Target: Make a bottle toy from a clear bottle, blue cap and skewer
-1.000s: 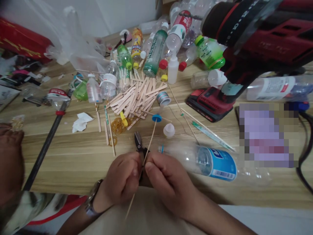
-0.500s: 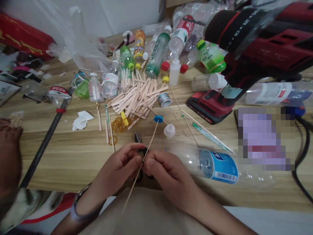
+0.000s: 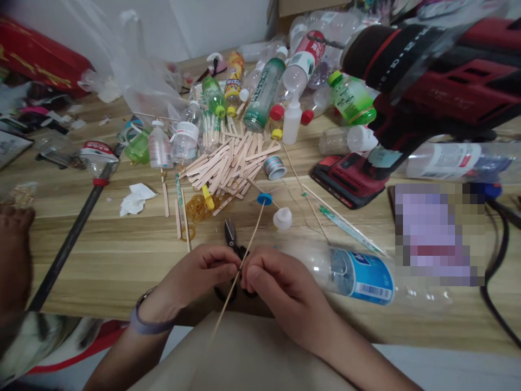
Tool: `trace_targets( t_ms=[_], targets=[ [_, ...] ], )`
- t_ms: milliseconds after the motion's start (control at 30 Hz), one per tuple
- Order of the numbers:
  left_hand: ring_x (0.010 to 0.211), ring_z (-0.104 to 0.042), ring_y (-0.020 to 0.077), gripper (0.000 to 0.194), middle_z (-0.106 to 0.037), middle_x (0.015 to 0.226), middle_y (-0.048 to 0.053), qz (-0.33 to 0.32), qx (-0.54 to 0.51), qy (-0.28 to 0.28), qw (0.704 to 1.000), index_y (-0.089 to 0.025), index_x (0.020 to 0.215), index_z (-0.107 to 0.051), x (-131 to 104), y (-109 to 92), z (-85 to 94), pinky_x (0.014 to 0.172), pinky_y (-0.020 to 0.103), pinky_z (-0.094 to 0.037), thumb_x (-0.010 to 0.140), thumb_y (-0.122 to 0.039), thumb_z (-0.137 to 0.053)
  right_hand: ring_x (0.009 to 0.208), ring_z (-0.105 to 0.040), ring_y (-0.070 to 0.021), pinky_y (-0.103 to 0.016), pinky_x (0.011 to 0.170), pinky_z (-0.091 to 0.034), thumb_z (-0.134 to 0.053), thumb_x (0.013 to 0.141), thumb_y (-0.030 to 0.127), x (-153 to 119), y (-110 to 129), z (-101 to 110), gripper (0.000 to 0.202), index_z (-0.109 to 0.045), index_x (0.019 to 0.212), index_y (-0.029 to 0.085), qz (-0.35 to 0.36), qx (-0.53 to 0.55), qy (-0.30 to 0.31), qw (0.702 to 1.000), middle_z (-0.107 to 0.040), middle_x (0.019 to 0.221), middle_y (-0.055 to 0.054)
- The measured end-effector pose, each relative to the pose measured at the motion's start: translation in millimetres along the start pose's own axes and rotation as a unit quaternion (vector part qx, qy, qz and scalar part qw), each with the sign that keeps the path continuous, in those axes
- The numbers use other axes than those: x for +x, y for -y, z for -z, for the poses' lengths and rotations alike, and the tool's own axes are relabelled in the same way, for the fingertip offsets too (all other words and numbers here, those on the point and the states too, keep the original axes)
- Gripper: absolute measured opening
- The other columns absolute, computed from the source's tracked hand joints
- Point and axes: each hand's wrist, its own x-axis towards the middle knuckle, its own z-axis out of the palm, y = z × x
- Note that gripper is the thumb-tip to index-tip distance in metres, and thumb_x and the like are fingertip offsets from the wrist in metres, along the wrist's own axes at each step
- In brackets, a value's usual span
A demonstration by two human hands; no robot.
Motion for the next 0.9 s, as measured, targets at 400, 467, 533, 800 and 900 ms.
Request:
trace_targets(
  t_ms=[400,467,533,800,900],
  targets=[
    [0.069,-0.056,0.0103,0.03,-0.064,0.105,0.006,-0.059,-0.264,-0.038,0.962,-0.016,0.076,-0.063,3.2,13.6,-30.5,0.066,0.025,-0.046,0.076,-0.043,-0.076,0.072,-0.055,-0.0142,-0.028,0.068,-0.042,-0.057,0.099,0.043,-8.7,-28.3,3.4,0.037,-0.061,0.071,0.019,-0.07,0.163,-0.024,0.984,-0.064,0.084,-0.002],
    [0.059,-0.05,0.0066,0.029,-0.066,0.098,0.005,-0.065,-0.298,-0.052,0.951,-0.016,0.075,-0.061,4.3,13.6,-33.1,0.058,0.022,-0.042,0.076,-0.041,-0.076,0.07,-0.055,-0.0144,-0.028,0.068,-0.042,-0.056,0.1,0.042,-9.0,-29.7,3.6,0.033,-0.066,0.078,0.02,-0.079,0.15,-0.028,0.985,-0.062,0.078,-0.001],
    [0.052,-0.042,0.0046,0.029,-0.066,0.084,0.003,-0.09,-0.321,-0.06,0.941,-0.016,0.074,-0.059,4.5,11.9,-34.3,0.051,0.02,-0.036,0.078,-0.039,-0.075,0.069,-0.054,-0.0144,-0.028,0.068,-0.041,-0.055,0.1,0.042,-7.8,-28.8,3.4,0.032,-0.067,0.08,0.019,-0.087,0.136,-0.03,0.986,-0.06,0.073,-0.001],
    [0.051,-0.04,0.005,0.034,-0.05,0.061,-0.006,-0.124,-0.335,-0.073,0.931,-0.018,0.072,-0.051,2.9,7.5,-37.7,0.05,0.018,-0.031,0.079,-0.041,-0.075,0.073,-0.059,-0.0153,-0.029,0.071,-0.047,-0.052,0.099,0.04,-2.6,-21.7,1.9,0.033,-0.063,0.076,0.019,-0.105,0.115,-0.004,0.988,-0.063,0.08,-0.003],
    [0.054,-0.041,0.0067,0.034,-0.048,0.06,-0.007,-0.124,-0.337,-0.083,0.93,-0.019,0.072,-0.051,3.7,11.1,-38.4,0.054,0.021,-0.036,0.08,-0.044,-0.073,0.092,-0.064,-0.0182,-0.032,0.081,-0.052,-0.05,0.1,0.036,-7.8,-11.7,3.4,0.026,-0.067,0.088,0.02,-0.083,0.013,0.034,0.996,-0.067,0.102,-0.007]
  ],
)
